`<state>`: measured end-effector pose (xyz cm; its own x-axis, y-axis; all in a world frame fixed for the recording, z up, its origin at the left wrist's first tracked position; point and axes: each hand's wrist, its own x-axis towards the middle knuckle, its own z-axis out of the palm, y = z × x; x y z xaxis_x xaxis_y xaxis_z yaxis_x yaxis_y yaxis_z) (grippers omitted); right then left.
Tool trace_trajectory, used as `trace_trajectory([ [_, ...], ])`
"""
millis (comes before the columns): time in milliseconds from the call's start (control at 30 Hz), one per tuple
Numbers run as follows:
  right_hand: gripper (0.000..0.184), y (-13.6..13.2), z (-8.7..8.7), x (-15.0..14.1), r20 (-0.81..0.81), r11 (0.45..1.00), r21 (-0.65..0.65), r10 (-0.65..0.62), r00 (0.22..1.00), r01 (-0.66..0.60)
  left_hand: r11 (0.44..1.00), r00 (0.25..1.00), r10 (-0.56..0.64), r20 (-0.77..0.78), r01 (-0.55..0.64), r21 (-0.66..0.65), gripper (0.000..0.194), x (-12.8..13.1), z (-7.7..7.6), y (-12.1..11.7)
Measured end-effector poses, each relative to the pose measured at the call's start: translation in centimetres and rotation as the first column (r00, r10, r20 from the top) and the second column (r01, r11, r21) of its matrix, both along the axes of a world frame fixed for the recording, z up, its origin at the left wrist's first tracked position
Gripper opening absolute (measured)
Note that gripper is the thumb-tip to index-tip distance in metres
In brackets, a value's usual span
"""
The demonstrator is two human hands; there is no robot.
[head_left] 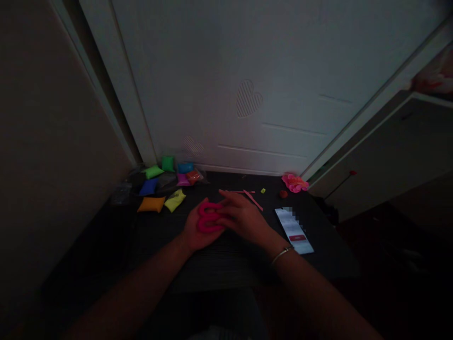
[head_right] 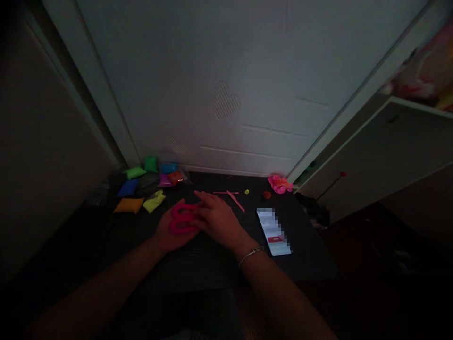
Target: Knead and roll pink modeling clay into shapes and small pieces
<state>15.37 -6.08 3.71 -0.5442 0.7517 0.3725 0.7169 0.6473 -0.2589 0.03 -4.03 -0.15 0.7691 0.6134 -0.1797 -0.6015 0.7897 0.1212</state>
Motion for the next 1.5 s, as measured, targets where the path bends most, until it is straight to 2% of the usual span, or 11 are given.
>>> trace_trajectory([
  [233, 0.019, -0.2, -0.1, 0.0, -0.008, 1.0, -0.005, 0.005, 1.0, -0.005, 1.0, 0.999, -0.004, -0.044, 0.005, 0.019, 0.04, 0.0, 0.1, -0.1],
  [367, 0.028, -0.5, -0.2, 0.3, -0.15, 0.996, -0.09, -0.013, 0.989, -0.001, 0.999, 0.999, 0.028, -0.041, -0.027, 0.024, 0.041, 0.1, 0.2, -0.1],
  [567, 0.016, -0.8, -0.2, 1.7, -0.289, 0.993, -0.121, -0.053, 0.956, 0.018, 0.998, 0.999, 0.025, -0.027, -0.024, 0.051, 0.05, 0.0, 0.3, -0.1],
  [733, 0.014, -0.9, -0.4, 2.9, -0.212, 0.991, -0.057, -0.13, 0.969, 0.121, 0.996, 0.996, 0.072, -0.052, -0.069, 0.064, 0.053, 0.0, 0.0, 0.1],
  [1033, 0.018, -1.0, 0.6, 1.1, 0.061, 0.997, 0.034, -0.07, 0.996, 0.068, 0.996, 0.999, 0.045, -0.001, -0.044, 0.076, 0.049, 0.0, 0.2, 0.1],
  [1133, 0.017, -0.9, 0.2, 1.0, 0.042, 0.998, 0.009, -0.062, 0.997, 0.061, 0.997, 0.999, 0.04, -0.002, -0.04, 0.062, 0.046, -0.1, 0.3, 0.0],
  [1333, 0.017, -1.0, -0.6, 1.2, -0.115, 0.993, -0.07, -0.098, 0.989, 0.09, 0.997, 0.999, 0.04, 0.0, -0.04, 0.061, 0.047, 0.0, 0.4, -0.1],
  [1500, 0.014, -1.2, -1.0, 1.2, -0.14, 0.988, -0.114, -0.122, 0.983, 0.106, 0.999, 1.0, 0.007, -0.028, -0.005, 0.048, 0.045, -0.1, 0.3, -0.2],
])
